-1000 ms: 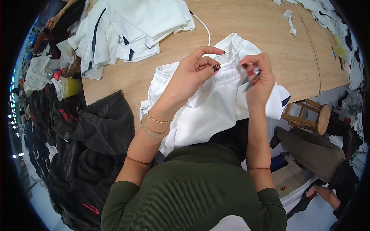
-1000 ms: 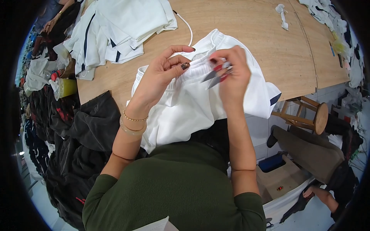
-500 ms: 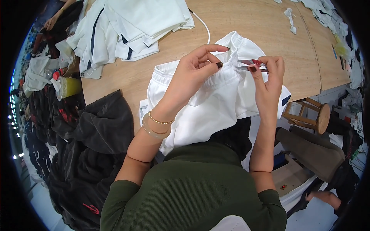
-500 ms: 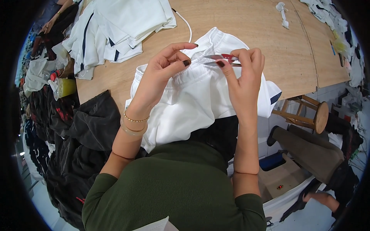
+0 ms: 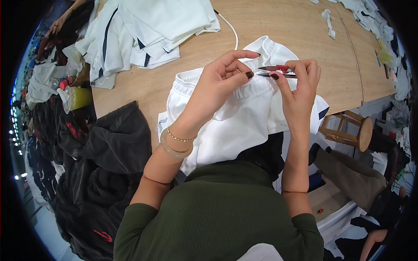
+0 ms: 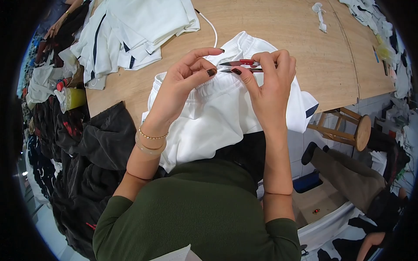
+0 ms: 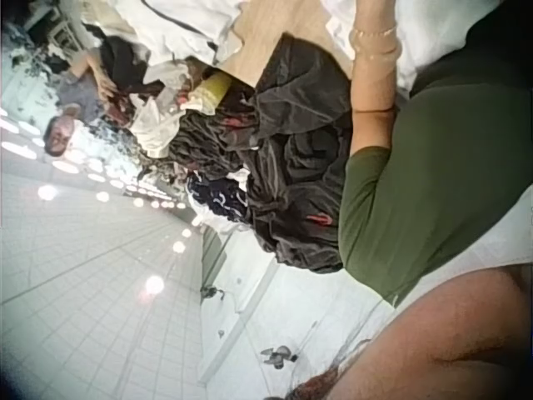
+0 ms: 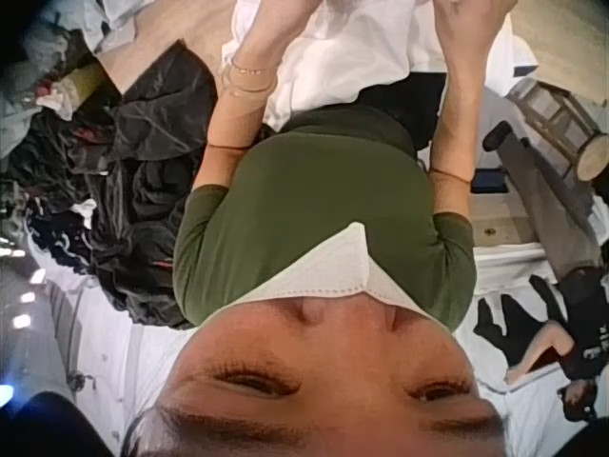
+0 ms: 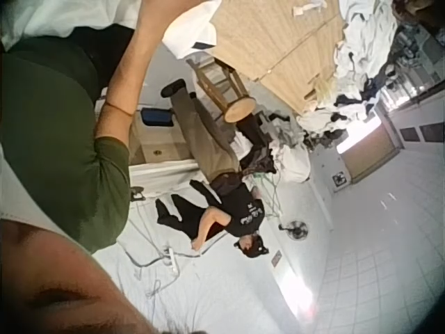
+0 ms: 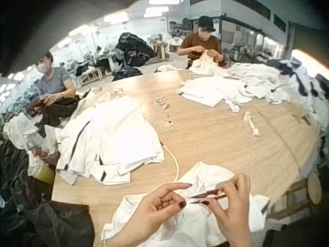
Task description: Trimming excess threads from white athletic shorts using thread snips.
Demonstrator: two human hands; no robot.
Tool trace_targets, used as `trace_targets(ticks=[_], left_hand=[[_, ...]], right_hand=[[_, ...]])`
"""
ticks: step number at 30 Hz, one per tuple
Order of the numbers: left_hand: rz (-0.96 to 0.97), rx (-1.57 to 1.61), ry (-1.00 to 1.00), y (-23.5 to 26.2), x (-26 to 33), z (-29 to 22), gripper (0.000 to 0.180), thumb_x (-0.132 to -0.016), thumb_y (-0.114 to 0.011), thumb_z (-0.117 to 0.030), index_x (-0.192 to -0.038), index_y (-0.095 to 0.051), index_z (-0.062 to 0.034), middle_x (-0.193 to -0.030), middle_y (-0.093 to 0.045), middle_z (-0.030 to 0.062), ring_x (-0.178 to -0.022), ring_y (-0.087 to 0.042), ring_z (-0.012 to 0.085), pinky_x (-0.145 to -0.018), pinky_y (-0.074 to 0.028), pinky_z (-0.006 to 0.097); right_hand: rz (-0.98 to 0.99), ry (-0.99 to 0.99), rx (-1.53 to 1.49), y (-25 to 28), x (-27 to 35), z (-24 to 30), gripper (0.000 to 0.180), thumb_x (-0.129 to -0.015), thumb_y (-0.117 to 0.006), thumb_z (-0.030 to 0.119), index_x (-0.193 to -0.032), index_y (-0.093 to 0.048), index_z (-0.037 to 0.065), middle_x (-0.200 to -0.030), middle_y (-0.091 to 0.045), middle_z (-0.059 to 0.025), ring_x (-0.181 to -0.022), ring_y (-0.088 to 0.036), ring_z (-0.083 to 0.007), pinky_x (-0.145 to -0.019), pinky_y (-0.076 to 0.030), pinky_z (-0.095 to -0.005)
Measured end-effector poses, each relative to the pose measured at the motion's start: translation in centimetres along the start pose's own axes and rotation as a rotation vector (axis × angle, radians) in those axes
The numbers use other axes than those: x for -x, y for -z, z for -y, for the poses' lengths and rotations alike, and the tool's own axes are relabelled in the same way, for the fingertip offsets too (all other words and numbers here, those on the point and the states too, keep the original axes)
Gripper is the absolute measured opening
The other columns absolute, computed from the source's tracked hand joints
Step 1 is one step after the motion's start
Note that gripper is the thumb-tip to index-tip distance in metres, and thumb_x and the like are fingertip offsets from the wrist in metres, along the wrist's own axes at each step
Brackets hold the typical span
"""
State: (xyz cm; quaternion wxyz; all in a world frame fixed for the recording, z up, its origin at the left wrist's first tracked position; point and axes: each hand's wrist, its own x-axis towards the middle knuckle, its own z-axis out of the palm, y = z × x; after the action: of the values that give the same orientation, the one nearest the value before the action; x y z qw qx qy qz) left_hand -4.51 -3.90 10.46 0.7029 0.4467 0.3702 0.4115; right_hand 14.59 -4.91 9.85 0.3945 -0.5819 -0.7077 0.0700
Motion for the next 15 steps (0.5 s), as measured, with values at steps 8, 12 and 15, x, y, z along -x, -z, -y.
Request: trace_targets(ticks=[8, 12, 15], left_hand=[[-0.004, -0.014, 0.006, 0.03, 0.03, -0.16, 0.041, -0.084, -0.05, 0.0, -0.125, -0.054, -0.0013, -0.084, -0.056, -0.0026, -0.083, -0.049, 0.0046, -0.08, -0.038, 0.019], [0.005, -0.009, 0.007, -0.06, 0.01, -0.08, 0.04, -0.084, -0.052, -0.001, -0.124, -0.053, -0.0014, -0.085, -0.056, -0.0027, -0.083, -0.05, 0.0043, -0.08, -0.039, 0.019], [-0.007, 0.04, 0.014, -0.03, -0.2, 0.52, 0.029, -0.086, -0.054, -0.001, -0.114, -0.055, -0.0025, -0.086, -0.057, -0.0021, -0.085, -0.051, 0.0044, -0.08, -0.039, 0.019]], right_hand=[[-0.011, 0.025, 0.028, -0.2, 0.06, -0.19, 0.034, -0.079, -0.07, 0.037, -0.089, -0.061, 0.006, -0.086, -0.044, -0.0064, -0.086, -0.041, -0.0247, -0.077, -0.035, -0.0347], [0.021, -0.052, -0.143, -0.56, 0.15, -0.29, 0.032, -0.081, -0.07, 0.034, -0.088, -0.06, 0.005, -0.086, -0.043, -0.0062, -0.085, -0.041, -0.023, -0.074, -0.036, -0.0323], [0.071, -0.201, -0.435, -0.64, 0.31, -0.38, 0.028, -0.085, -0.067, 0.031, -0.087, -0.058, 0.004, -0.085, -0.044, -0.0037, -0.082, -0.042, -0.0168, -0.072, -0.036, -0.028]])
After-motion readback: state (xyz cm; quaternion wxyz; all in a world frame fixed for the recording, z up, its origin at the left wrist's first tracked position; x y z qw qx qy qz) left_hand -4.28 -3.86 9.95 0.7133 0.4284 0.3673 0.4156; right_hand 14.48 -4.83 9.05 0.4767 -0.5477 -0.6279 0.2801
